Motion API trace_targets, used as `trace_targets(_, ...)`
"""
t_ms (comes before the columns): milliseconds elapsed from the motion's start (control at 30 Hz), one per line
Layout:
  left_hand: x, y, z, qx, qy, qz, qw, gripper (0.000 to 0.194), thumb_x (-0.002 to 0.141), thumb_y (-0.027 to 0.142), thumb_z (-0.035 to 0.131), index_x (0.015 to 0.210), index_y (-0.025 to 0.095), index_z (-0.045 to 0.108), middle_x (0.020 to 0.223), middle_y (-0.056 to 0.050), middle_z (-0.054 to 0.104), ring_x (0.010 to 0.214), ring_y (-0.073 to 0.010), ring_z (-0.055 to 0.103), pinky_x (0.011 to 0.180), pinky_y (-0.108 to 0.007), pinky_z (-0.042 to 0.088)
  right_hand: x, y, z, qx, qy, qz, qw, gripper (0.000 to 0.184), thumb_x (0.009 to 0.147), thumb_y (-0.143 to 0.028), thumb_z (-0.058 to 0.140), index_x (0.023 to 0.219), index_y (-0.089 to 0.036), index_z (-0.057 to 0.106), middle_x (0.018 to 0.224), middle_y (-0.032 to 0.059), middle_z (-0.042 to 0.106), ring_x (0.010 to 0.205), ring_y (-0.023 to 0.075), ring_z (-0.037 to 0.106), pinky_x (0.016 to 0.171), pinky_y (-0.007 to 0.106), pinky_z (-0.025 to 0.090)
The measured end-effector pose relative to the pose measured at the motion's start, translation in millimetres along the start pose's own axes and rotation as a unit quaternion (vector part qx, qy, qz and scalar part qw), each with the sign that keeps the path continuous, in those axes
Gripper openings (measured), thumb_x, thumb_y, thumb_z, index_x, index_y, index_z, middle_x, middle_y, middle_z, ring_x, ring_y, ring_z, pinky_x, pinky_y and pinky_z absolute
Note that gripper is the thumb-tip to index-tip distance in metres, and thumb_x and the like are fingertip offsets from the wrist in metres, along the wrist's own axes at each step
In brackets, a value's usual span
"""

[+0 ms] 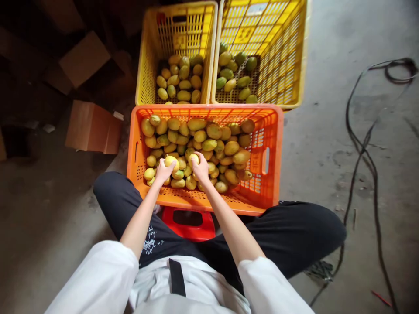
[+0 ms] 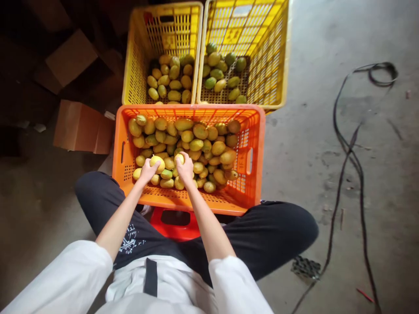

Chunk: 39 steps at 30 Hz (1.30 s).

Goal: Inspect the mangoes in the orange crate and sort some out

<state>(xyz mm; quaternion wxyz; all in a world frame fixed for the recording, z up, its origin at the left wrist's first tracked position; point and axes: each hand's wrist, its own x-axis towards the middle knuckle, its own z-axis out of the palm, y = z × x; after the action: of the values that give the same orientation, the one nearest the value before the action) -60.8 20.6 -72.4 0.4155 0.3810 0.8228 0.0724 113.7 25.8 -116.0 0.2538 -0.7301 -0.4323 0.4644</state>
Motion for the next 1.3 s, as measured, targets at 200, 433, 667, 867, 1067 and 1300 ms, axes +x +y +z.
trace_targets(200, -80, -7, -10.1, -0.423, -0.087, 0.046, 0.901, 0.042, 0.084, 0.049, 0.066, 0.116, 0.024, 0.058, 0.11, -0.006, 0.074, 0.116, -0.0298, 0.073, 0.098, -0.041, 0.061, -60, -13, -44, 0.411, -0.036, 0.137, 0.9, 0.046, 0.079, -0.064, 0.069, 0.105, -0.026, 0.073, 0.096, 0.0025, 0.076, 0.086, 0.0234, 0.074, 0.07, 0.032, 0.059)
trace_targets(433, -135, -50, -7.8, -0.607, -0.149, -0.083, 0.776, 0.049, 0.076, 0.038, 0.083, 0.117, 0.02, 0.063, 0.1, -0.009, 0.078, 0.1, -0.0321, 0.079, 0.083, -0.043, 0.069, -123, -11, -78, 0.472, -0.045, 0.112, 0.874, 0.055, 0.056, -0.049, 0.099, 0.096, -0.024, 0.072, 0.082, -0.0022, 0.074, 0.075, 0.0174, 0.071, 0.068, 0.028, 0.06)
trace_targets(667, -133, -62, 1.9, -0.676, -0.154, -0.085, 0.716, 0.039, 0.081, 0.026, 0.085, 0.115, 0.022, 0.066, 0.097, -0.008, 0.078, 0.088, -0.0252, 0.081, 0.078, -0.035, 0.07, -143, -1, -64, 0.539, -0.039, 0.086, 0.837, 0.045, 0.062, -0.049, 0.095, 0.092, -0.027, 0.071, 0.089, -0.0018, 0.077, 0.079, 0.0188, 0.074, 0.074, 0.032, 0.064)
trace_targets(867, -126, -65, 12.4, -0.694, -0.147, -0.095, 0.698, 0.03, 0.094, 0.031, 0.072, 0.122, 0.021, 0.067, 0.095, -0.007, 0.079, 0.08, -0.0214, 0.079, 0.076, -0.031, 0.069, -140, 11, -53, 0.527, -0.022, 0.055, 0.847, 0.043, 0.06, -0.053, 0.095, 0.084, -0.026, 0.072, 0.084, 0.0002, 0.078, 0.08, 0.021, 0.075, 0.074, 0.032, 0.063)
trace_targets(1067, -113, -76, 28.7, -0.66, -0.181, -0.087, 0.724, 0.04, 0.107, 0.042, 0.054, 0.134, 0.013, 0.063, 0.099, -0.014, 0.079, 0.083, -0.0239, 0.08, 0.076, -0.034, 0.068, -136, 14, -43, 0.503, -0.049, 0.086, 0.858, 0.054, 0.051, -0.052, 0.101, 0.088, -0.021, 0.075, 0.08, 0.0001, 0.076, 0.072, 0.0186, 0.071, 0.067, 0.03, 0.059)
trace_targets(1300, -103, -81, 35.4, -0.63, -0.217, -0.075, 0.742, 0.049, 0.108, 0.047, 0.045, 0.133, 0.01, 0.065, 0.101, -0.017, 0.08, 0.082, -0.0253, 0.079, 0.067, -0.032, 0.066, -137, 19, -39, 0.48, -0.044, 0.122, 0.868, 0.045, 0.058, -0.045, 0.096, 0.089, -0.022, 0.071, 0.073, -0.0028, 0.073, 0.063, 0.0167, 0.068, 0.056, 0.026, 0.054)
